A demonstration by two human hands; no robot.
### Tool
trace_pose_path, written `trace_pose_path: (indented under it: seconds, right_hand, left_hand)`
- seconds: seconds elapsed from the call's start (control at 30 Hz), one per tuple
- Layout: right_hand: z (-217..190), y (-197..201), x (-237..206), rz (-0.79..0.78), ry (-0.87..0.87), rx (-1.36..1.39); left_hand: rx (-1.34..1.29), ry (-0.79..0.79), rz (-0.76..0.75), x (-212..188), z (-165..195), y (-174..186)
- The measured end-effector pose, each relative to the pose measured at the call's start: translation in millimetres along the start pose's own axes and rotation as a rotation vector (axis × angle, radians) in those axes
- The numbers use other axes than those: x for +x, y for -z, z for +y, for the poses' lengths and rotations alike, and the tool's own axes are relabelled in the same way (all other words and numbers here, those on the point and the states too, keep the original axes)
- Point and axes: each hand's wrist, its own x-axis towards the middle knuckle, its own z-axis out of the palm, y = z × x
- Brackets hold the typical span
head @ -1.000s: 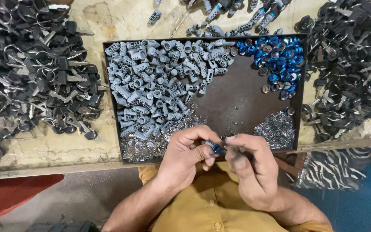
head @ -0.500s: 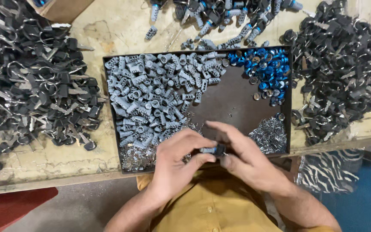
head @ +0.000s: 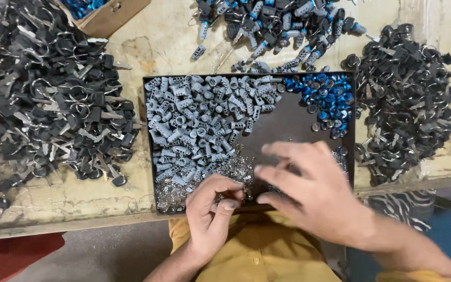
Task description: The person picks small metal lock parts from a tray and fits them together by hand, pressing each assembled piece and placing it back among the pile of finished components. The person repeats this pick-fit-place cycle continuously across the episode.
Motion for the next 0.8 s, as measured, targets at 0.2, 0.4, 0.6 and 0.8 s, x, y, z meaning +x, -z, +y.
trace_pose_path:
  seconds: [0.2, 0.4, 0.6, 0.8]
  right_hand:
    - [5, -80, -18, -0.104, -0.114, 0.064]
    - [2, -81, -19, 0.102, -0.149, 0.218]
    - [-2, -74, -24, 0.053, -0.250, 0.396]
    - [-8, -77, -34, 0.178, -0.313, 0.581]
  left_hand:
    - [0.071, 0.040, -0.010, 0, 10, 12]
    - [0.119, 0.036, -0.008, 0, 19, 17]
    - [0.289, 0.022, 0.015, 1, 19, 10]
    - [0.309, 0.045, -0.032, 0, 20, 7]
